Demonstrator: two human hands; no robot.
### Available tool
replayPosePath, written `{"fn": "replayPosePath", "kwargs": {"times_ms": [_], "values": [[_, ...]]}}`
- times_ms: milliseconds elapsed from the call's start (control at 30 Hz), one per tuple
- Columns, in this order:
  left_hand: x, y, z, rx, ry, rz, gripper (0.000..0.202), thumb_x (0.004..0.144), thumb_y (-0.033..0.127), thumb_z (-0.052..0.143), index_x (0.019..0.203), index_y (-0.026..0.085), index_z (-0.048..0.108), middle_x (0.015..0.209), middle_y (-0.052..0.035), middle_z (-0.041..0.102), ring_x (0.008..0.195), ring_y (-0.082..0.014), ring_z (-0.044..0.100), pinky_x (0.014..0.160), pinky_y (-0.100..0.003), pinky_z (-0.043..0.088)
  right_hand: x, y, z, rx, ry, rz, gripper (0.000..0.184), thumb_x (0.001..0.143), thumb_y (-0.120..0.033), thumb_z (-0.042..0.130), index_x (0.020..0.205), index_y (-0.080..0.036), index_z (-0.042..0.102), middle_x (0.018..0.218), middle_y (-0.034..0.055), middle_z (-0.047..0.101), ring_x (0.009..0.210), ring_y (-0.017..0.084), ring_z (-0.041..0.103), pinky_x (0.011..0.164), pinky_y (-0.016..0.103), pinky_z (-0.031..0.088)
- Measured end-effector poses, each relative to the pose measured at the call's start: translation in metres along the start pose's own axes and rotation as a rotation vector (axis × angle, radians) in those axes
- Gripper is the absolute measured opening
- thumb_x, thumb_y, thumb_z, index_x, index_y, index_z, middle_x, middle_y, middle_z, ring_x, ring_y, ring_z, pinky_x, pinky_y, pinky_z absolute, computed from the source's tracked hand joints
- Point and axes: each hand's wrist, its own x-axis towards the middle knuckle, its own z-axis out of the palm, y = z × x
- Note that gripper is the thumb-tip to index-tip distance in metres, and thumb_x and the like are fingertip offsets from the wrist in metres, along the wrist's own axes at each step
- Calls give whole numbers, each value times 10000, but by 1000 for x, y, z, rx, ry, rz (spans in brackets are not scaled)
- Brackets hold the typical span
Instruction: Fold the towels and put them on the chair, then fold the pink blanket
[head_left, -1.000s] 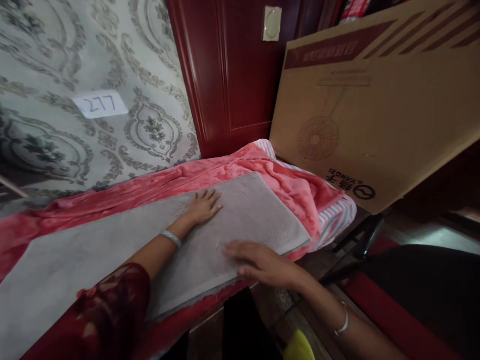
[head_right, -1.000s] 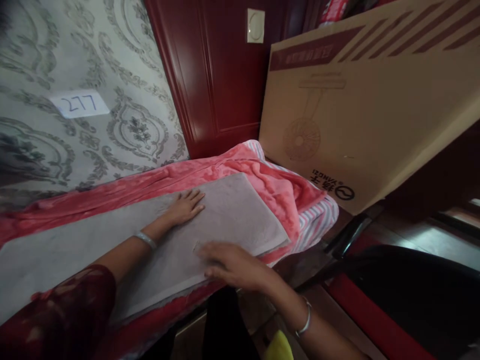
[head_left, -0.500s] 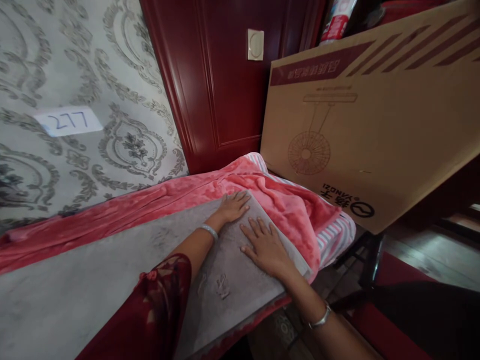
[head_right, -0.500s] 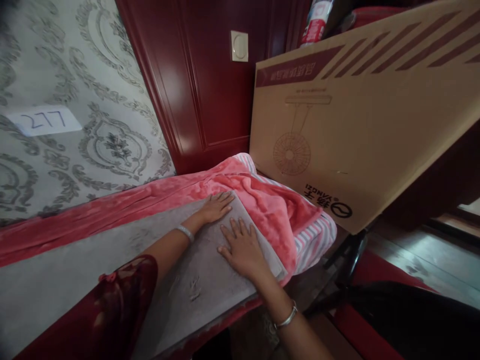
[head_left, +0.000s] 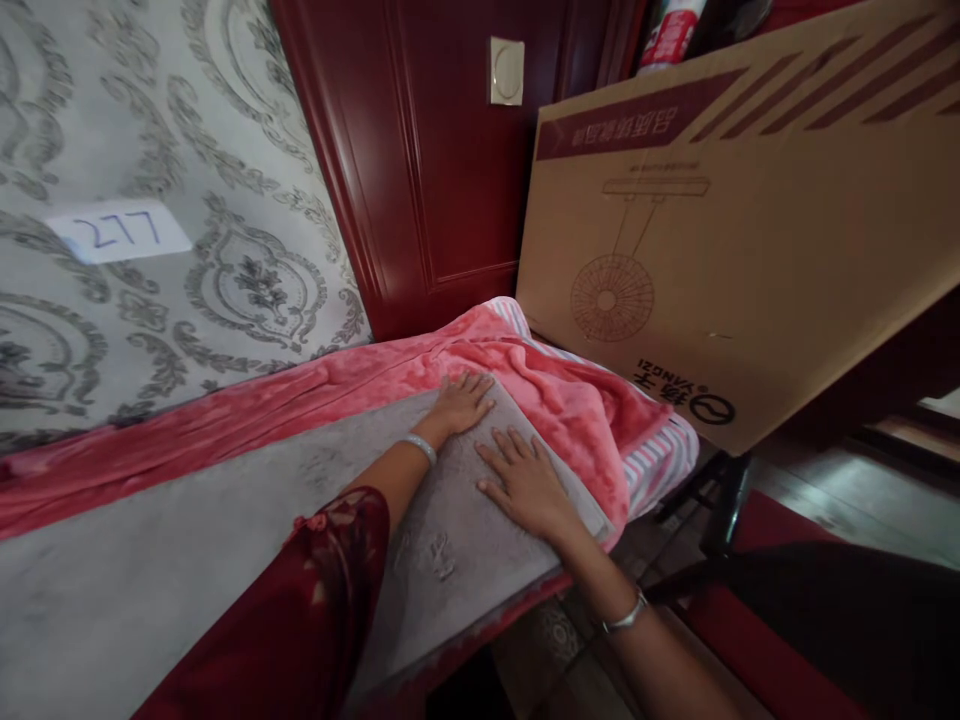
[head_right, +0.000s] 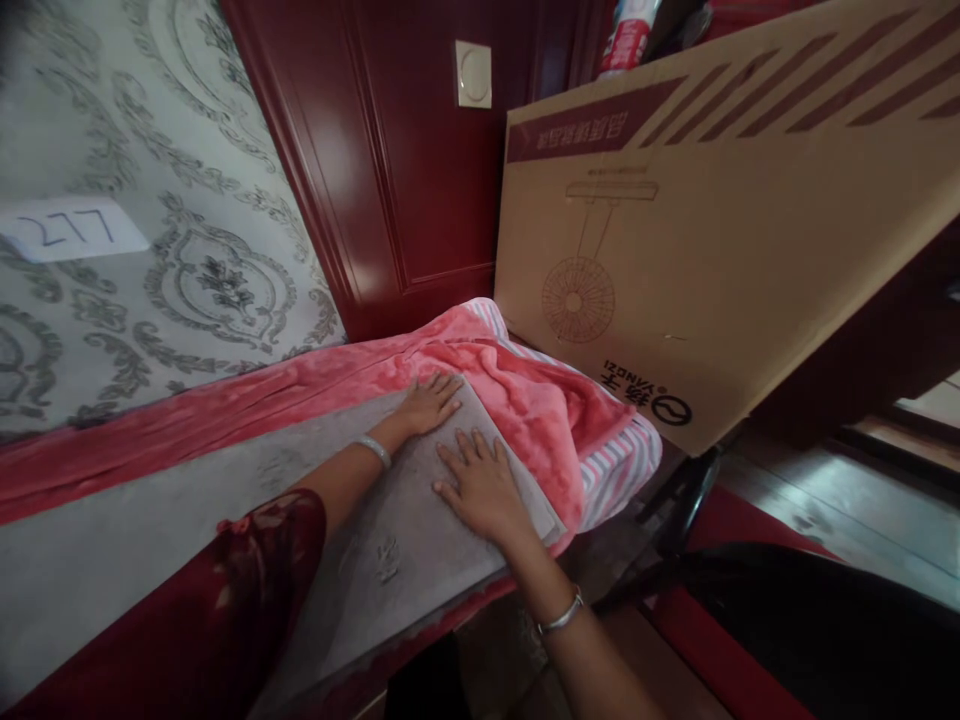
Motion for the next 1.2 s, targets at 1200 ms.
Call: {"fn": "replayPosePath", "kwargs": {"times_ms": [1200], "values": [[-606, -155, -27, 205, 171, -1216, 613, 994, 375, 295, 1514, 84, 440, 1591, -206, 415, 1467, -371, 373, 1157, -584, 352, 3, 34, 31, -194, 33, -71, 619, 995, -491, 311, 1557, -263, 434, 1611, 125, 386, 1479, 385, 330, 1137, 597, 357]]}}
